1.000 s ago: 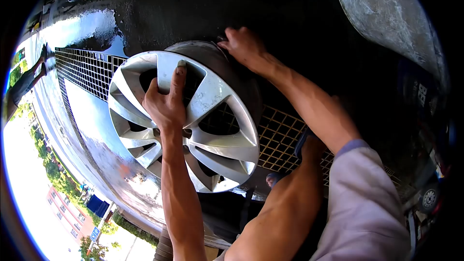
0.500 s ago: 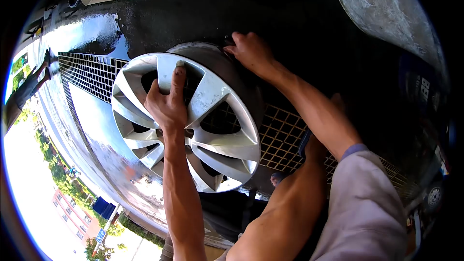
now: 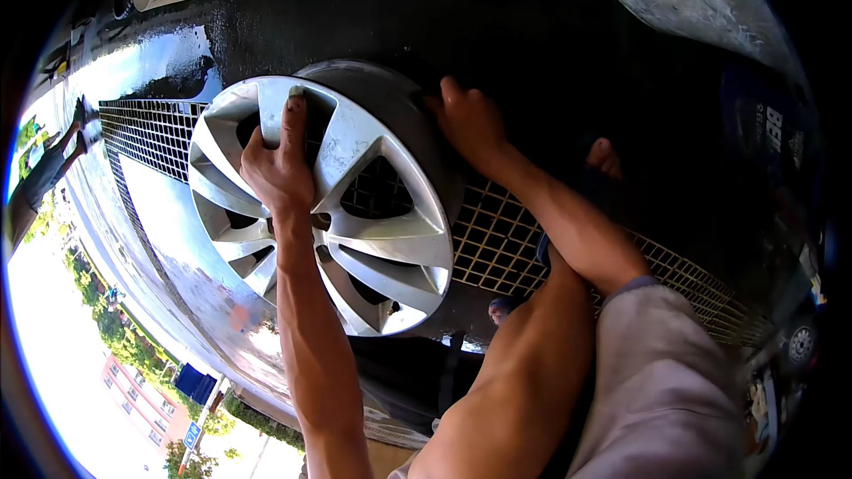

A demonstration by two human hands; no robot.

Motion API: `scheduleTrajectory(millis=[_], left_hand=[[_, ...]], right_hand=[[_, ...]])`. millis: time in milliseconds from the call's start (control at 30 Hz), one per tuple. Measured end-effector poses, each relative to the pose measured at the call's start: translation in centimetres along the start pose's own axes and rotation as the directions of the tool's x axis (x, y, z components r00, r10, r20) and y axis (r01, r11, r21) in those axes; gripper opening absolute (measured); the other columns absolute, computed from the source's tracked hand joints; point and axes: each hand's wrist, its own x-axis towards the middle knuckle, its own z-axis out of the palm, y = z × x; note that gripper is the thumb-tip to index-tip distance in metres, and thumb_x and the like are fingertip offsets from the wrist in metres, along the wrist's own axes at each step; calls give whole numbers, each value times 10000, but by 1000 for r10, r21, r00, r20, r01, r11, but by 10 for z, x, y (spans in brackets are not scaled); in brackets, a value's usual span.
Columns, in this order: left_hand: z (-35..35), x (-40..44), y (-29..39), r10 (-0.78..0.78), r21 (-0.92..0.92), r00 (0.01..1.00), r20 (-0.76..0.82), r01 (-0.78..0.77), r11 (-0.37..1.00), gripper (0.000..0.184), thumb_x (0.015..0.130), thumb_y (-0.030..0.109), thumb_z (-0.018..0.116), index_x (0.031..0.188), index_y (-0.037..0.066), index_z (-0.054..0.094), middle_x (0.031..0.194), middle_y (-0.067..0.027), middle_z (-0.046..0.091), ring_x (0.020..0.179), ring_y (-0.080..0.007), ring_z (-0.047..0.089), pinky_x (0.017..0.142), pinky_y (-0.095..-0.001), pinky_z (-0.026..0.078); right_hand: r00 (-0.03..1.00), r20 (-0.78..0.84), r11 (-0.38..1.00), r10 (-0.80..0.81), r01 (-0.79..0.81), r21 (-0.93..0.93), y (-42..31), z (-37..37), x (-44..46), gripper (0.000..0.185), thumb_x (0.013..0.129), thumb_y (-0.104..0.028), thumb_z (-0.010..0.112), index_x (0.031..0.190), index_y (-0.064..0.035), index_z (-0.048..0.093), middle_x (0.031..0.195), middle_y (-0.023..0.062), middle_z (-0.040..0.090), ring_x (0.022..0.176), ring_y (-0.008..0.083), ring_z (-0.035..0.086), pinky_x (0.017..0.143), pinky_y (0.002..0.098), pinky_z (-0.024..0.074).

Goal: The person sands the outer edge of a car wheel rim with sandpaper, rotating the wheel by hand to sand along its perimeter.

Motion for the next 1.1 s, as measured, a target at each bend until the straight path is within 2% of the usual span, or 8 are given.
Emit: scheduleTrajectory(millis=[167,233,400,567,700,900,1000,1100], left_hand=[[2,-5,7,5,-93,1000,15,-4,996,690,869,610,661,872,-75,738,706,-171,697,655,-215,637,679,-374,514],[-1,-1,1,52,38,998,25,-53,998,697,879,617,642,874,-73,738,738,-198,708,666,-278,658,719,-416,516],[4,2,-5,54,44,998,-14,-53,998,712,883,635,619,903,-66,741,805,-234,714,738,-328,682,767,-453,514],[0,1,-2,25,69,999,25,-27,997,741,880,662,598,922,-63,744,804,-228,715,745,-322,680,776,-445,511],[-4,6,-2,46,158,997,61,-55,986,779,894,696,554,931,-58,745,794,-225,716,736,-322,683,765,-455,518],[-4,14,2,12,-12,994,111,-11,1000,804,891,713,553,897,-66,751,725,-170,698,693,-246,646,729,-381,502],[-5,42,-15,-73,-23,996,56,74,997,807,880,716,575,832,-69,751,681,-129,662,674,-188,585,674,-340,468],[-9,72,-33,-187,-153,981,46,191,969,834,856,739,584,915,-76,749,759,-116,688,704,-189,597,709,-340,490]], right_hand=[[971,-129,979,-202,201,-21,-26,3,54,388,954,-402,618,985,-15,616,843,230,707,796,400,718,654,493,586],[955,-184,972,-232,233,-12,-24,1,41,390,953,-409,617,997,-22,615,837,231,708,794,414,715,662,502,585],[999,32,1000,-13,14,-17,28,4,-44,386,941,-388,641,979,-5,614,783,249,696,780,426,714,663,520,583],[973,-180,971,-141,172,169,12,2,-1,362,925,-340,668,951,17,620,759,263,681,742,427,701,654,500,572],[984,-131,966,-122,148,213,6,-11,0,357,911,-318,688,920,35,635,846,258,696,833,432,693,727,507,566],[998,8,932,61,-60,359,90,-32,-92,353,908,-320,716,883,22,634,754,236,682,715,368,709,608,455,540],[935,-313,932,-167,254,259,86,-42,-112,379,896,-327,747,787,-4,582,510,151,581,426,265,615,371,344,417],[860,-412,858,-301,433,275,56,-59,-113,397,878,-319,769,750,-16,547,492,151,561,416,265,608,359,352,403]])
